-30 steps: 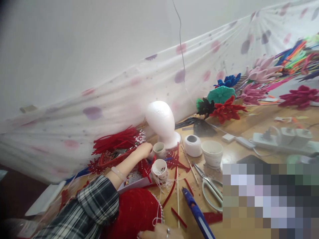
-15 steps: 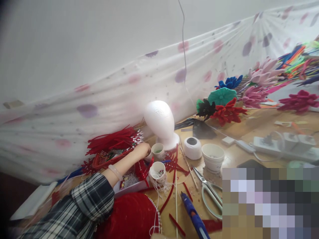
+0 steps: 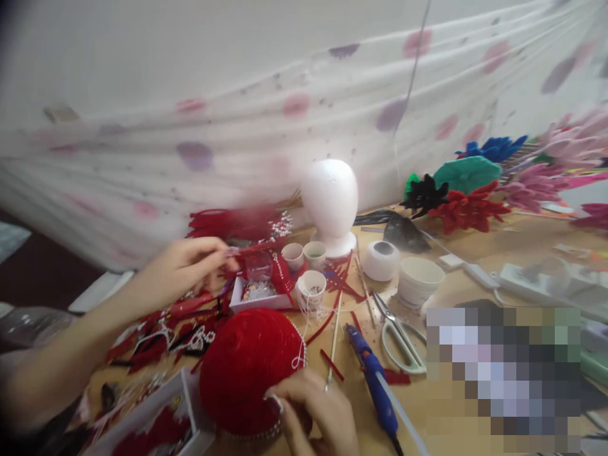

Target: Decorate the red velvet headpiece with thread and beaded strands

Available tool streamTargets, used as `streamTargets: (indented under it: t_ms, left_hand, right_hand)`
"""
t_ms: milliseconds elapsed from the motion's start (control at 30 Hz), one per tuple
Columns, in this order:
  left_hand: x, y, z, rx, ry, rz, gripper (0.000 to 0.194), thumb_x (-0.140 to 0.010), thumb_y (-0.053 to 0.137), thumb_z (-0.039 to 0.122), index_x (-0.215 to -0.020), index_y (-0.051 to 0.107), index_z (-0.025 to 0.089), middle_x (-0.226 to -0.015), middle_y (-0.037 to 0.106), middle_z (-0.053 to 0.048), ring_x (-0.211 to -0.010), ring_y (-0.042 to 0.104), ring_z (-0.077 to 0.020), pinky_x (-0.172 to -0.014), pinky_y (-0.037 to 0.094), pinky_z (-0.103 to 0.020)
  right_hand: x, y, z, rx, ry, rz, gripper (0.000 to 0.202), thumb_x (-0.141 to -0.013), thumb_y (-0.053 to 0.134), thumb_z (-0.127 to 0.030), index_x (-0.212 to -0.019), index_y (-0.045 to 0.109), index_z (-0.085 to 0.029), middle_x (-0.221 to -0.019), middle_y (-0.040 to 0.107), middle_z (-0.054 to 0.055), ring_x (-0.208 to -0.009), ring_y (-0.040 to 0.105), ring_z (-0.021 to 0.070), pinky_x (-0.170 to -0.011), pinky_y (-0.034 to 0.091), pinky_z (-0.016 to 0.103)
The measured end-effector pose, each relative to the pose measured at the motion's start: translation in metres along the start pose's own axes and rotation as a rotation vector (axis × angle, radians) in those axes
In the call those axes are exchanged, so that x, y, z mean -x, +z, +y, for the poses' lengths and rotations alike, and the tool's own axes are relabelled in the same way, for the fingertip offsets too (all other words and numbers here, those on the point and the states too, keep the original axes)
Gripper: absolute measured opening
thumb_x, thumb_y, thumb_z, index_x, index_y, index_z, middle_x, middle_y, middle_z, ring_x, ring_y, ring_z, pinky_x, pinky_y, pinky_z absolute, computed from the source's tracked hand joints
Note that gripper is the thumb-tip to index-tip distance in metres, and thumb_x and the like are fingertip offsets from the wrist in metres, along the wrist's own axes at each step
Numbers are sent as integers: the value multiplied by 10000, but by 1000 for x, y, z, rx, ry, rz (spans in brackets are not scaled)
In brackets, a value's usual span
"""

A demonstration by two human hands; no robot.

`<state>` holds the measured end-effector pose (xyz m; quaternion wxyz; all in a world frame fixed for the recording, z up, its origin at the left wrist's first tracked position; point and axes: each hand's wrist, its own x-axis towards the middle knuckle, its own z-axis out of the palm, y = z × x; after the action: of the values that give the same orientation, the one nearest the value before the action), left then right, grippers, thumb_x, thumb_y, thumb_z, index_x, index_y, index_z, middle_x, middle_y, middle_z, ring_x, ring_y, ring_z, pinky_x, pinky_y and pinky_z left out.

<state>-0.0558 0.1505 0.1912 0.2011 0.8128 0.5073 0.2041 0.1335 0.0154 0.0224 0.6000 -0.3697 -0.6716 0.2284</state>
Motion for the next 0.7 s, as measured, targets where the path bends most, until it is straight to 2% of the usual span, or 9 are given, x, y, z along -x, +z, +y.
streamTargets:
  t_ms: [33,100,167,233,333,400,467,600,700]
  left_hand:
    - [32,-4,-3,67,-28,47,478,-991,381,482,-700,644,207,-552,614,4,-509,575,-153,-518,439,-253]
    - [91,3,-8,280,-116,146,532,-943,462,552,-543,580,221,-484,556,-12,-458,531,-156,-457,410,-251]
    - [136,28,-10,549,-269,189,471,-932,506,552,-623,633,220,-502,559,-4,-414,500,-143,-397,402,-234]
    - [161,63,-11,786,-377,372,398,-930,562,516,-682,653,218,-667,626,-15,-486,539,-126,-431,435,-217]
    - [170,110,-12,868,-202,509,120,-882,701,329,-808,738,241,-839,682,-18,-610,631,-110,-518,506,-184]
    - [166,128,-15,800,-96,569,54,-871,716,241,-876,763,267,-883,692,-17,-743,683,-130,-615,554,-187]
    - [163,133,-18,725,-36,604,116,-877,703,195,-928,765,280,-899,688,-8,-795,691,-126,-653,565,-176]
    - [163,129,-25,605,45,635,150,-886,684,153,-975,745,258,-917,670,-2,-805,675,-111,-669,562,-157]
    - [163,130,-29,507,60,645,155,-907,640,124,-988,709,237,-930,653,2,-836,655,-104,-724,547,-155]
  right_hand:
    - [-1,1,-3,-33,25,-10,144,-975,554,-114,-984,645,-226,-757,664,-2,-633,642,127,-605,514,193]
    - [-4,6,-8,-77,72,-14,177,-978,537,-105,-1015,655,-233,-796,673,-5,-658,645,116,-622,518,182]
    - [-6,13,-13,-104,107,-23,194,-976,542,-106,-1031,667,-244,-810,674,-13,-617,621,95,-580,504,161]
    - [-8,22,-18,-125,138,-44,191,-970,559,-110,-1024,678,-249,-807,675,-19,-575,596,82,-523,480,143]
    - [-10,33,-27,-164,164,-92,142,-962,587,-130,-962,695,-222,-761,675,-10,-553,592,87,-482,466,139]
    - [-12,38,-32,-189,186,-128,116,-957,602,-148,-915,698,-198,-712,665,-3,-539,592,94,-478,469,146]
    - [-13,42,-36,-203,214,-143,119,-956,605,-152,-883,693,-185,-678,654,-5,-521,582,91,-475,466,144]
    - [-14,48,-37,-219,254,-148,119,-954,609,-150,-874,690,-184,-683,654,-9,-526,579,83,-474,464,132]
    - [-14,51,-35,-254,286,-185,133,-967,605,-155,-895,707,-201,-699,647,-19,-544,577,74,-497,476,121]
